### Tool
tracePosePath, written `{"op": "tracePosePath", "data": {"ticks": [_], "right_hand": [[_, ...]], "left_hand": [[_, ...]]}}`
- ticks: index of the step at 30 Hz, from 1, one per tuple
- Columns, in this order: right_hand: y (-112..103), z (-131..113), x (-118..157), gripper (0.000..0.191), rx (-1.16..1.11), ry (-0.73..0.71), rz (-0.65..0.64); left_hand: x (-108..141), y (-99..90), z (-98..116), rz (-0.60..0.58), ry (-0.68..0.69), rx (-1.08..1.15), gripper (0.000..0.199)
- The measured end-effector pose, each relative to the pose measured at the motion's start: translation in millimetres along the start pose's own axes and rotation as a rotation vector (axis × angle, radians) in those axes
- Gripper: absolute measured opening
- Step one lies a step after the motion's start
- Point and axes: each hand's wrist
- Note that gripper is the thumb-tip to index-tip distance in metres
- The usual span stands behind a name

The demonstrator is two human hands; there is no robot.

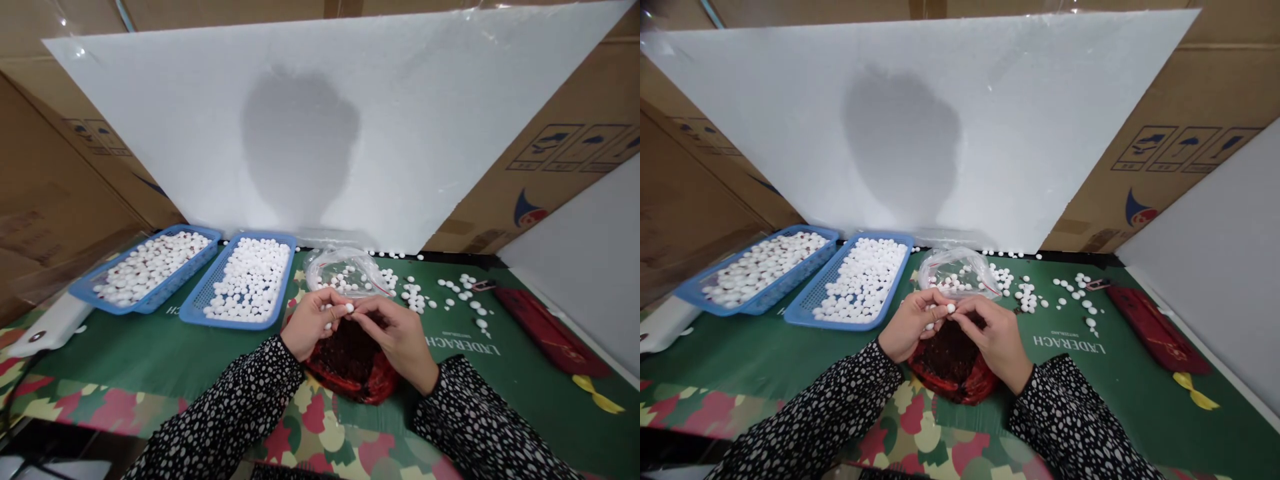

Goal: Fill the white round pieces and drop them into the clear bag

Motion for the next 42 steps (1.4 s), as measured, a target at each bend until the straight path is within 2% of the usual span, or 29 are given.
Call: {"op": "tracePosePath", "data": {"ticks": [11, 14, 16, 18, 24, 28, 33, 37, 39, 41, 42], "right_hand": [[7, 4, 1, 0.006, -0.065, 0.062, 0.059], [3, 3, -4, 0.018, -0.082, -0.003, -0.002], [0, 1, -7, 0.022, -0.042, -0.084, -0.033], [-3, -1, -10, 0.018, 0.0, -0.125, -0.039], [-17, -1, -26, 0.009, 0.103, -0.01, -0.036], [-16, 9, -51, 0.008, 0.244, -0.051, -0.009], [-2, 24, -73, 0.022, 0.454, -0.169, -0.106], [-13, 16, -55, 0.025, 0.523, -0.215, -0.173], [-20, 8, -37, 0.018, 0.544, -0.217, -0.293], [-19, 4, -20, 0.014, 0.568, -0.284, -0.503], [-16, 4, -13, 0.012, 0.627, -0.308, -0.544]], "left_hand": [[2, 2.7, 0, 0.029, 0.034, -0.045, 0.027], [2, 2.1, 3, 0.029, 0.012, -0.011, 0.029], [1, 1.0, 4, 0.025, 0.004, -0.002, 0.03], [0, -0.4, 4, 0.021, -0.004, 0.016, 0.031], [-2, -2.9, 7, 0.077, -0.034, 0.244, 0.034], [-1, -1.5, 10, 0.055, -0.075, 0.278, 0.023], [-1, -1.8, 11, 0.052, -0.071, 0.253, 0.026], [-3, -3.0, 9, 0.046, -0.054, 0.27, 0.028], [-4, -2.7, 8, 0.043, -0.039, 0.281, 0.028], [-4, -1.8, 8, 0.045, -0.048, 0.292, 0.025], [-4, -1.2, 8, 0.044, -0.06, 0.297, 0.022]]}}
Point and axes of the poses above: each hand's wrist, its own x-axis away from the middle knuckle, its own y-axis out of the palm, z = x × y, and after that the axes turned 12 degrees about x, right-handed
